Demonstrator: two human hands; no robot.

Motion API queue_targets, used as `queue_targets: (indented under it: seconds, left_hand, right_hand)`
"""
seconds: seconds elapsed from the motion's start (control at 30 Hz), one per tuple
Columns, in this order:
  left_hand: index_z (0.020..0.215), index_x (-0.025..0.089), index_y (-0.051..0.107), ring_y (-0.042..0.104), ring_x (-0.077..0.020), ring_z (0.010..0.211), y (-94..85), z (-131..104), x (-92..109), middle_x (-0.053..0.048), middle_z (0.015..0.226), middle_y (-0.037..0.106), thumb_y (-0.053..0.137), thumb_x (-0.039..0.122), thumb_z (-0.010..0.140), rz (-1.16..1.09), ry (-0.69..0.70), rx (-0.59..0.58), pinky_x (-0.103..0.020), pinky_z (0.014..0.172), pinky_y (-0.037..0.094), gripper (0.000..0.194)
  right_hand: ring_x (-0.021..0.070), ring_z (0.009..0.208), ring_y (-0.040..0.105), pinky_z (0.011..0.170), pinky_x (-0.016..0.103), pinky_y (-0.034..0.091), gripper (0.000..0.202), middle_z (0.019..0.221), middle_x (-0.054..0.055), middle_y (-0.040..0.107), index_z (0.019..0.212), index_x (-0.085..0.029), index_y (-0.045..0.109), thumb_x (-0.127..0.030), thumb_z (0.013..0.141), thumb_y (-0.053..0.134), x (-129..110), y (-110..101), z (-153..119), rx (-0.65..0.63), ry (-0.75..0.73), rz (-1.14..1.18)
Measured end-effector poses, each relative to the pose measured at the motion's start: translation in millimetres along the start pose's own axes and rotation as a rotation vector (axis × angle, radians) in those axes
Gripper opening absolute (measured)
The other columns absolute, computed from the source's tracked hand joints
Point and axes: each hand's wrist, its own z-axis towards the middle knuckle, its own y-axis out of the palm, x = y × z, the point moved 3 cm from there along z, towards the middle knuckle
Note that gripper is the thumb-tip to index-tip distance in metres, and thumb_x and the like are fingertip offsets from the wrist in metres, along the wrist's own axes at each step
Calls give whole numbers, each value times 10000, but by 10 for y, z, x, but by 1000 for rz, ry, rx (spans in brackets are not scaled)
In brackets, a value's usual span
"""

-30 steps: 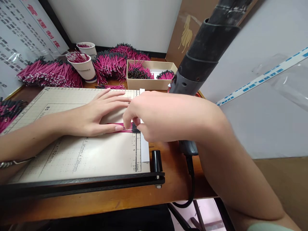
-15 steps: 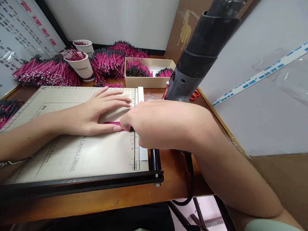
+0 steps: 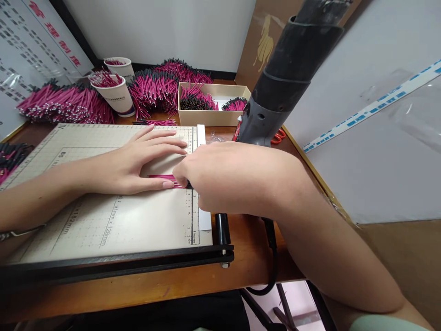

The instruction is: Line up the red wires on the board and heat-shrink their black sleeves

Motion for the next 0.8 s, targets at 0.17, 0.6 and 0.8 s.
queue_targets:
  seconds: [0.17,0.6,0.8]
  left_hand:
    - [1356,227,633,365,-366,1520,-9,1,7,-105,1508,603,589,705,947,1,-3,-3,-587,1298,138,631]
    - [1348,224,639,392,-353,1504,-17,10,23,-103,1493,611,549,653,992,3,-7,3,-558,1291,167,565]
    - [1342,229,641,386,-358,1505,-16,6,15,-103,1497,609,558,659,983,4,-16,0,-579,1294,157,566]
  right_hand:
    - [116,660,534,648,264,321,172,821,9,701,953,-222,755,-178,899,598,-4,-9,-7,30,-17,2]
    - [121,667,535,668,264,318,210,802,17,702,982,-209,770,-186,905,576,17,6,11,55,-6,-21]
    - [109,636,513,647,268,298,198,785,21,698,948,-189,761,-164,893,573,-4,-6,2,46,5,-33]
